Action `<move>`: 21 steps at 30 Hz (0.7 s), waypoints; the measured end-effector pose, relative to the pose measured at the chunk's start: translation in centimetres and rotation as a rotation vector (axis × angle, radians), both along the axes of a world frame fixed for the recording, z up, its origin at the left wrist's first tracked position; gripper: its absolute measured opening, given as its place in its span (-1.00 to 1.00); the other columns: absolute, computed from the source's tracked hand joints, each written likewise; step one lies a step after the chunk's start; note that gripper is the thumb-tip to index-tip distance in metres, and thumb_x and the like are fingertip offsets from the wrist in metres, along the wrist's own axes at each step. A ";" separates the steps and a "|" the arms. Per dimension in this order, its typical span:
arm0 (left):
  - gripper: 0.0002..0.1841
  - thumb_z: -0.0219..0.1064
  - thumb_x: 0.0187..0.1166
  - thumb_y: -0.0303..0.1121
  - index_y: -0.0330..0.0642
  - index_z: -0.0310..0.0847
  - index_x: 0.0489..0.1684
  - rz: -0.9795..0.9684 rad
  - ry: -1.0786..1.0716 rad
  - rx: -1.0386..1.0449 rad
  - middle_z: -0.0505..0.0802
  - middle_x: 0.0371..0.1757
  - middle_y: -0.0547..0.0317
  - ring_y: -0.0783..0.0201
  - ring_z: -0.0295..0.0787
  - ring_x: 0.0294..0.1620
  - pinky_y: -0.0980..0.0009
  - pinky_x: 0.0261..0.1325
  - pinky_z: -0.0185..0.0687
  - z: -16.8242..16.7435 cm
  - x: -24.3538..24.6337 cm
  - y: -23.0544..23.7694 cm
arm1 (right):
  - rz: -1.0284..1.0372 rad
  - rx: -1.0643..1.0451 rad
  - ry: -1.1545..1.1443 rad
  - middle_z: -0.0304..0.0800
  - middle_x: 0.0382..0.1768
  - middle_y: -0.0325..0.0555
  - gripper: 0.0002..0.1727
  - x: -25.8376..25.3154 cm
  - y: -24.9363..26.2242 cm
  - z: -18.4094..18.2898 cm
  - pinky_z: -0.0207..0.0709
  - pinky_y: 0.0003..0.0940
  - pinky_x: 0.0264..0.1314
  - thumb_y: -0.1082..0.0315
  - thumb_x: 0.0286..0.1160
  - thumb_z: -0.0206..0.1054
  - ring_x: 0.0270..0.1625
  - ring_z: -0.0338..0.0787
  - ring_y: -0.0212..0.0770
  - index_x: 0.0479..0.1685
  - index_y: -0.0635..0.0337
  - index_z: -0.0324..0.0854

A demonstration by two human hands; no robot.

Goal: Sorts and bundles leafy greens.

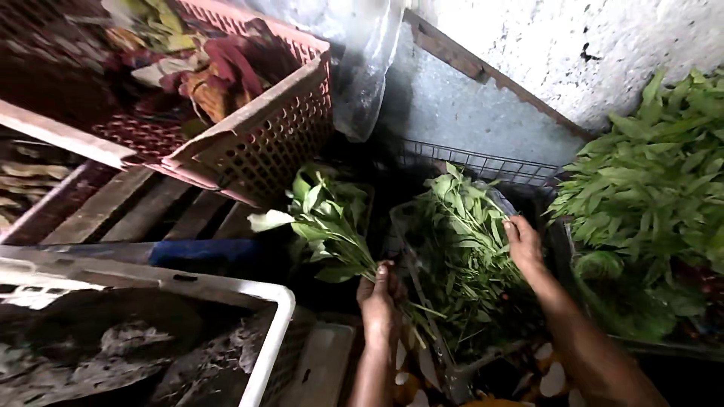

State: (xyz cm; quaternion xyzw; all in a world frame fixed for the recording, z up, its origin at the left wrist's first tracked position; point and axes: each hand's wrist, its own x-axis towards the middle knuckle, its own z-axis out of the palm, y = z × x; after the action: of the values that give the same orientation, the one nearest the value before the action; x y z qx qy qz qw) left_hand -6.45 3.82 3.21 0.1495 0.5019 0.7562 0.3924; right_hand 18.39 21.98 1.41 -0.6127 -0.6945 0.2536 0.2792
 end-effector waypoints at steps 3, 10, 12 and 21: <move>-0.83 0.04 0.82 -0.45 -0.29 0.55 0.02 -0.075 -0.041 0.023 0.61 -0.58 0.23 0.37 0.52 -0.65 0.44 -0.55 0.59 0.1 2.3 0.8 | -0.026 0.140 0.277 0.80 -0.07 0.08 -0.62 0.1 -3.3 1.2 0.67 -0.12 0.15 0.24 0.84 0.03 -0.04 0.79 -0.15 0.21 0.33 0.65; -0.84 0.34 0.61 -0.54 -0.39 0.73 0.03 -0.236 -0.104 -0.097 0.80 -0.36 0.09 0.42 0.52 -0.61 0.51 -0.55 0.49 -2.2 9.2 2.2 | 0.259 -0.060 0.326 0.74 -0.26 -0.06 -0.66 -2.8 -8.7 0.0 0.65 -0.31 -0.06 0.28 0.79 0.08 -0.25 0.70 -0.30 0.08 0.34 0.69; -0.81 0.33 0.63 -0.54 -0.41 0.67 0.10 -0.233 -0.099 -0.104 0.87 -0.19 0.02 0.33 0.77 -0.33 0.42 -0.20 0.76 -2.6 10.1 2.5 | 0.339 -0.102 0.156 0.87 -0.08 0.03 -0.65 -4.3 -10.7 0.0 0.70 -0.08 0.19 0.28 0.77 0.08 -0.01 0.85 -0.12 0.21 0.26 0.71; -0.75 0.01 0.81 -0.52 -0.40 0.60 -0.21 0.027 0.202 0.074 0.88 -0.41 0.03 0.20 0.88 -0.34 0.26 -0.10 0.85 0.7 3.3 1.8 | 0.669 0.050 -0.048 0.85 -0.11 0.13 -0.60 -4.8 -10.8 -3.5 0.64 0.07 0.25 0.17 0.84 0.03 0.03 0.86 0.06 0.12 0.31 0.67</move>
State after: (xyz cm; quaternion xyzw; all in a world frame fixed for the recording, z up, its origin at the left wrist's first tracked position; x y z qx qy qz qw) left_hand -3.19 5.58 3.92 0.2328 0.5126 0.7604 0.3238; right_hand 13.61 11.14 -2.14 -0.3496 -0.8694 0.2995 0.1793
